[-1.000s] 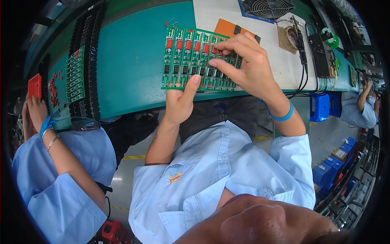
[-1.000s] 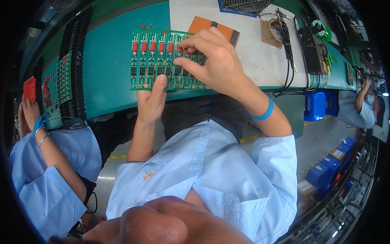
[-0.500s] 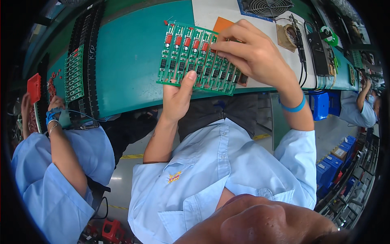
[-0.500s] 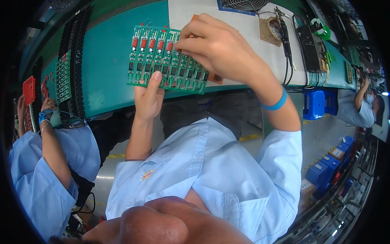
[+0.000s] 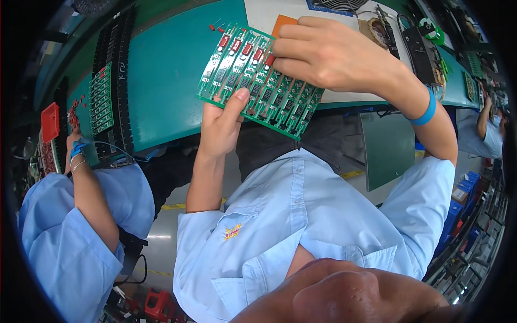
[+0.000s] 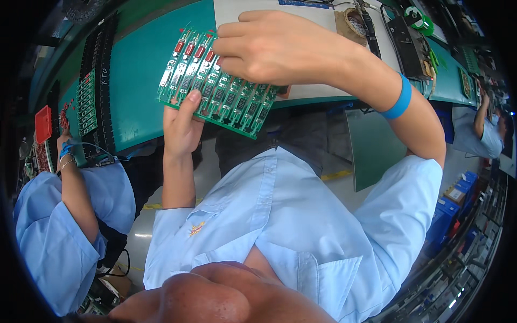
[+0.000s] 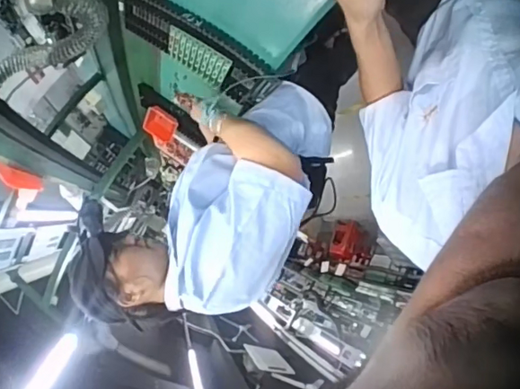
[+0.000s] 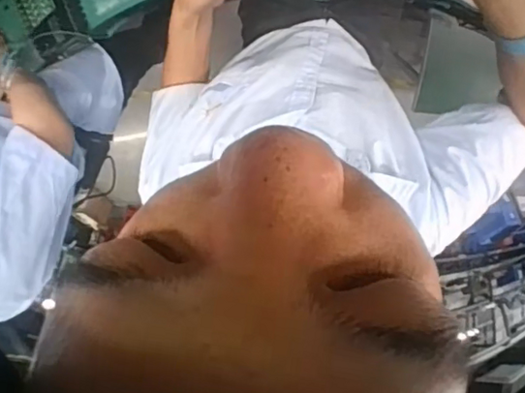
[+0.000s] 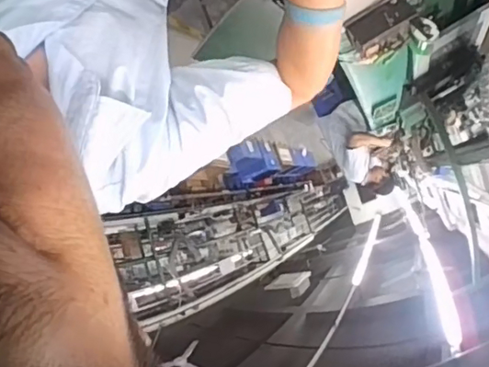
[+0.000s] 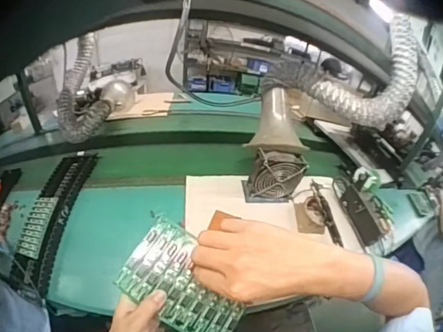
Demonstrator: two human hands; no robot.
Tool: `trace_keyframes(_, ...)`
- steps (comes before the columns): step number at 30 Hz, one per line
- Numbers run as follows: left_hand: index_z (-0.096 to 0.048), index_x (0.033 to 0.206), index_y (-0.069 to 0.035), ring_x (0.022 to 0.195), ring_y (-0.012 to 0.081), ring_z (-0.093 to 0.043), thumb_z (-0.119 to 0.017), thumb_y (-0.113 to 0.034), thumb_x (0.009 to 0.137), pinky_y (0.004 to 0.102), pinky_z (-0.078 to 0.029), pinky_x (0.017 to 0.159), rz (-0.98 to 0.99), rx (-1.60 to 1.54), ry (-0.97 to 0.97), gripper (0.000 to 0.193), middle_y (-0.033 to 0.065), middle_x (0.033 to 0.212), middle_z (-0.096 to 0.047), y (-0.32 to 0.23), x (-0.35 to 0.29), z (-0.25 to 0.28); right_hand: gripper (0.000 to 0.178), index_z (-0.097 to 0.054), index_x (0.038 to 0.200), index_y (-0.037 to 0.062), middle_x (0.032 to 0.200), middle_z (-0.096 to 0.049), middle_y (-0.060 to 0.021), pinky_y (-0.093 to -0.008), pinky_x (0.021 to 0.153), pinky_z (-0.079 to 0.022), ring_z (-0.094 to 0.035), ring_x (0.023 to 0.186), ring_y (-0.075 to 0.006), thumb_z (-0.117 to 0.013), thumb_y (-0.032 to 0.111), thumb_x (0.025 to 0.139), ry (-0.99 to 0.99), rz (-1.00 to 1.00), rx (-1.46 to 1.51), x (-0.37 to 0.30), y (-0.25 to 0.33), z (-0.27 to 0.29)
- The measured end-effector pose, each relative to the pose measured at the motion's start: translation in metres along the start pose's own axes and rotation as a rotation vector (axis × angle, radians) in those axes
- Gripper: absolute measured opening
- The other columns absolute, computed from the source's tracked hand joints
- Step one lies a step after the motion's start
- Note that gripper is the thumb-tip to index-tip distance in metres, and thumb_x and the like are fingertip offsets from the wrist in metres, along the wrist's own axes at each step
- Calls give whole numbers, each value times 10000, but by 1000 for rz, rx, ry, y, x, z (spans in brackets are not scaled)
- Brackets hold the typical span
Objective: The person solders components onto a circuit board using a soldering iron, then inserts electronic components into another circuit board panel by hand.
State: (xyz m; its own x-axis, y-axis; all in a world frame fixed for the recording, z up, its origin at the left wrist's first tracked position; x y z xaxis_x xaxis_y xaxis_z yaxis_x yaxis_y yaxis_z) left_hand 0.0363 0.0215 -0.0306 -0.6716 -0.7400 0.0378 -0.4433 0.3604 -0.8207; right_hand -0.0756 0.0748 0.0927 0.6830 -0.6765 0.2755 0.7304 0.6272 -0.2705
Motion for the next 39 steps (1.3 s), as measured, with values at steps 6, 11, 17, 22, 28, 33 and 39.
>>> trace_keyframes(6,-542,1437,28,1014,154,-700,-534,13,1050,265,-576,830,34,53,-23,387,136,1249,-712,-4,-3,-4,152,-642,1044,70,1080,-598,-58,-344,815,-481,-548,901,-234,-636,181,941,14,42,-39,-1,6,0)
trace_keyframes(11,-493,1471,50,1076,215,-714,-520,-9,1052,324,-594,904,63,121,2,424,183,1327,-680,0,1,0,145,-635,1033,63,1069,-593,-60,-344,812,-488,-550,904,-235,-642,173,939,16,19,-10,-3,3,0)
trace_keyframes(17,-481,1475,61,1100,236,-717,-516,-12,1051,344,-600,928,108,137,1,431,200,1346,-671,0,-2,-4,133,-632,1009,53,1048,-589,-63,-344,796,-496,-554,904,-237,-659,155,928,48,30,110,-4,-6,-3)
trace_keyframes(22,-482,1475,57,1106,238,-715,-517,-15,1053,345,-599,929,94,109,16,430,199,1344,-672,-4,-3,-6,128,-627,988,43,1029,-584,-66,-342,780,-503,-560,906,-238,-676,136,915,86,11,247,-7,-12,-5)
trace_keyframes(28,-480,1478,55,1117,245,-713,-520,-16,1051,347,-599,934,105,150,52,436,200,1350,-670,-1,-2,1,89,-703,889,70,934,-636,-41,-313,834,-547,-601,908,-221,-727,145,847,50,30,39,-3,2,-1)
trace_keyframes(33,-531,1425,52,1031,192,-720,-526,3,1056,278,-591,842,115,63,54,372,170,1271,-707,0,-2,6,111,-771,924,49,867,-682,-33,-299,761,-561,-633,839,-177,-752,152,886,-26,135,-77,0,10,1)
trace_keyframes(39,-489,1459,76,1070,252,-728,-522,-31,1054,340,-605,909,126,58,43,420,206,1320,-687,-2,1,0,110,-714,994,37,923,-635,-51,-303,722,-515,-606,837,-194,-723,123,926,-27,60,237,-3,-3,2)
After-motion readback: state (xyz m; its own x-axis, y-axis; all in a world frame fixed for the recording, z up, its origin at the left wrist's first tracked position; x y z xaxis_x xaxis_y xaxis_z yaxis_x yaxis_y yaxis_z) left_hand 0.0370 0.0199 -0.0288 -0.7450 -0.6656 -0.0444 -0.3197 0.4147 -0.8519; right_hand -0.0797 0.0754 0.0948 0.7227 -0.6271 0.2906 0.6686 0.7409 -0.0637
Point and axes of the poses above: each hand's wrist, its own x-axis towards the middle knuckle, its own z-axis out of the back of the hand, y = z × x, the point moved 10 cm from there along x, towards the middle knuckle
